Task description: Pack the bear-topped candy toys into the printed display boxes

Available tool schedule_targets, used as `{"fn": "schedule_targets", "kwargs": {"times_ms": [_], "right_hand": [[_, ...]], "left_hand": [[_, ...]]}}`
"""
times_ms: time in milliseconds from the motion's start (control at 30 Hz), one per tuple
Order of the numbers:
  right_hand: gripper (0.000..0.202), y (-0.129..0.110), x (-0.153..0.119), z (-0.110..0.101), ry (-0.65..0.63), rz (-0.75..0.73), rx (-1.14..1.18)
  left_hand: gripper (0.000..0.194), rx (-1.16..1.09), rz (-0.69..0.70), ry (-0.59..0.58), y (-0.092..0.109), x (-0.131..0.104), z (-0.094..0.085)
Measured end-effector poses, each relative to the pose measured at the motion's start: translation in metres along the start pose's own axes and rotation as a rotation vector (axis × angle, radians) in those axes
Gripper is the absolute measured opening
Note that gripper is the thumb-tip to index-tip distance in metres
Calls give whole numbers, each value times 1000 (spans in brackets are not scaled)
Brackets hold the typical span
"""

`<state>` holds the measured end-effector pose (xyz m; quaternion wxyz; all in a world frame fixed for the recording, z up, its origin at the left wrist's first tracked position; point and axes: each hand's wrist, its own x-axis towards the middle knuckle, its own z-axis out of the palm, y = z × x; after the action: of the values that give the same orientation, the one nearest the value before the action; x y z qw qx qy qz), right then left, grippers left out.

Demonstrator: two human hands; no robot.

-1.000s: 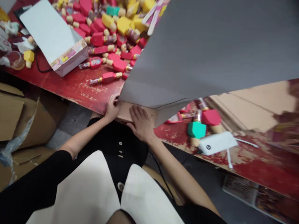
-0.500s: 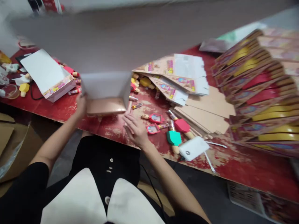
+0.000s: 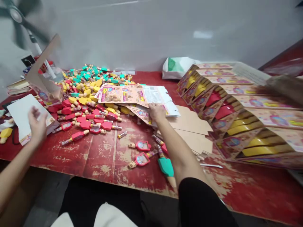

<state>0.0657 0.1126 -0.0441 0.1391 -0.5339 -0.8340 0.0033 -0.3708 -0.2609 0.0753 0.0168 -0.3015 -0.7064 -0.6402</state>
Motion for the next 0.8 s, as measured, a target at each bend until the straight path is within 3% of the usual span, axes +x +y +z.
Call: {"fn": "schedule_targets", "kwargs": {"times_ms": [100,200,367,467,567,667,800], "right_hand": [[37,-3,-18,-5,-15,-35,-7],[34,-24,-54,-9,-34,-72,6],[30,-67,-127,1,-66,-87,110],[44,-57,-145,4,-20,121,153],[67,-27,-136,0,-1,408,176],[74,-6,-117,-5,-57,545,213],[66,-21,-98,-18,-134,599,218]], "left_hand": [[39,-92,-190,-245,-7,-90,25],[42,-202,-387,-478,-2,-150,77],[40,-391,-731,-707,3,-195,189],[37,-417,-853,-766,3,-210,236],[35,-440,-909,-845,3,-226,261],[31,-461,-914,-857,5,-237,273],[24,-444,-917,-810,7,-235,280]]}}
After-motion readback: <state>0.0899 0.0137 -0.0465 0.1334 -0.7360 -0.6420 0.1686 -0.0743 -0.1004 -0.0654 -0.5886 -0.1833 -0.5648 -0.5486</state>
